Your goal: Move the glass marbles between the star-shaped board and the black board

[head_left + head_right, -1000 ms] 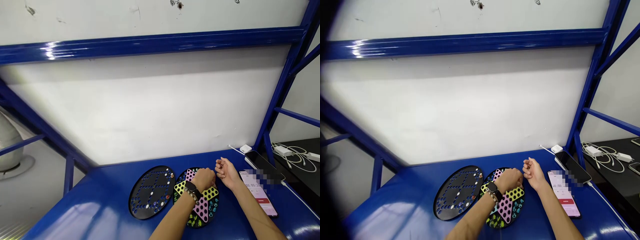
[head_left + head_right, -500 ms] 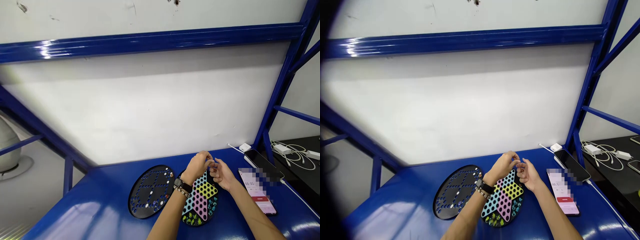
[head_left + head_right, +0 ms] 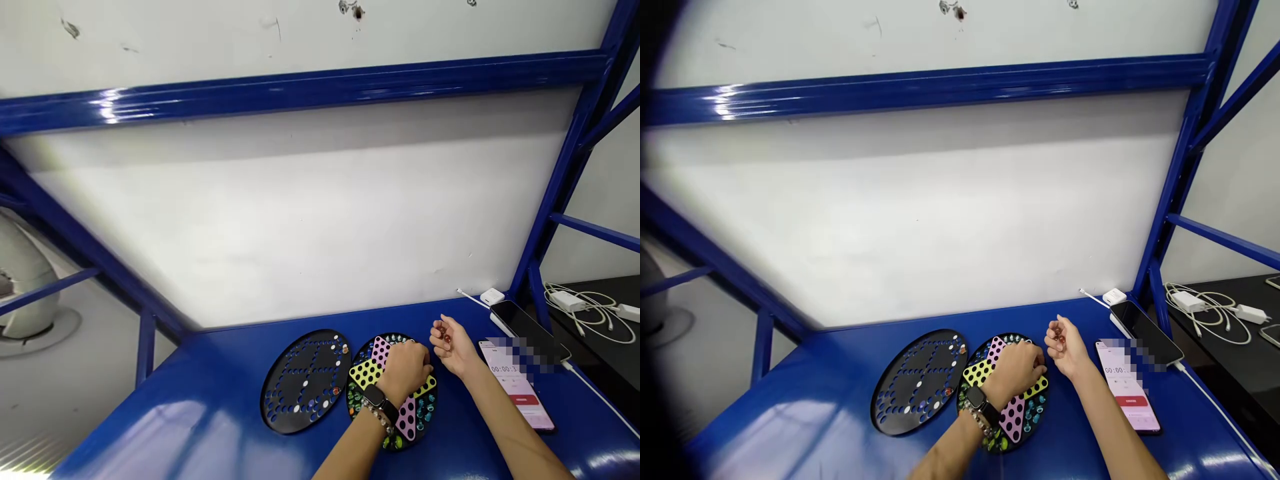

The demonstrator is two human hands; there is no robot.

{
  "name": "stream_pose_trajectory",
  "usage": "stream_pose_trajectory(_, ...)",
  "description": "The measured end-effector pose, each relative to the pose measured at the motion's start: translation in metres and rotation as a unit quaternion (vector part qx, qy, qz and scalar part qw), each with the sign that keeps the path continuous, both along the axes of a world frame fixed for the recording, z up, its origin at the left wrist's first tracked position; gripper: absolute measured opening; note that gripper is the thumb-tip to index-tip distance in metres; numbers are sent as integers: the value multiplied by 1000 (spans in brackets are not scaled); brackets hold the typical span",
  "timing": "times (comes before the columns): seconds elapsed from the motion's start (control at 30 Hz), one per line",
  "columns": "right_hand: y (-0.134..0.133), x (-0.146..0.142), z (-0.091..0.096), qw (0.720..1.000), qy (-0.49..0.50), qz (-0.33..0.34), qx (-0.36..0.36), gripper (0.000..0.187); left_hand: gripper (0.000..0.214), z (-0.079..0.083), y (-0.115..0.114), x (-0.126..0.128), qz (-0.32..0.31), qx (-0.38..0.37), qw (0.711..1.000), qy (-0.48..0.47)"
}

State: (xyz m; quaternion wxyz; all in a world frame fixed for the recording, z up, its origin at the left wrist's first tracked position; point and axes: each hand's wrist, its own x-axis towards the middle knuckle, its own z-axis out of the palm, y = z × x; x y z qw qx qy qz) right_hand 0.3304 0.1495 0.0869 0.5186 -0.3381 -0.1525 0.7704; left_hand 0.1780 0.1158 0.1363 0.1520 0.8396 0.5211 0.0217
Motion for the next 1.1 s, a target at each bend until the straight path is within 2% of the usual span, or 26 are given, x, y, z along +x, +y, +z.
stream_pose_trajectory(0.1,-1,0,2,1000,-14,-4,0,27,12,1,2,5,25,7,1000,2)
stream_pose_trajectory(0.23,-3,-5,3,999,-43,-5,0,29,23,12,5,-6,71,42,995,-49)
stream_pose_trajectory(0.33,-9,-24,2,998,-60,15,-5,34,26,20,-2,-18,112,90,981,-127)
stream_pose_trajectory(0.4,-15,-44,3,990,-123,54,30,41,21,20,-11,-26,121,120,966,-195)
stream_pose_trajectory(0.5,-21,-75,10,938,-292,115,147,51,16,14,-22,-46,130,162,935,-288)
stream_pose_trajectory(0.6,-19,-104,19,896,-367,130,213,49,23,4,-28,-86,221,217,876,-370)
stream_pose_trajectory(0.67,-14,-126,24,857,-421,134,263,48,29,-5,-30,-121,309,249,830,-392)
stream_pose_trajectory(0.7,-13,-139,26,832,-451,135,293,48,31,-10,-31,-138,338,255,817,-391)
stream_pose_trajectory(0.83,-13,-196,27,699,-562,189,401,40,36,-37,-40,-191,420,289,775,-375)
stream_pose_trajectory(0.97,-20,-232,20,554,-640,249,470,16,34,-61,-51,-211,427,317,773,-345)
stream_pose_trajectory(1.03,-24,-236,17,497,-664,259,496,7,32,-67,-53,-213,410,332,782,-332)
stream_pose_trajectory(1.1,-26,-233,16,453,-678,257,520,11,30,-68,-53,-212,391,339,793,-322)
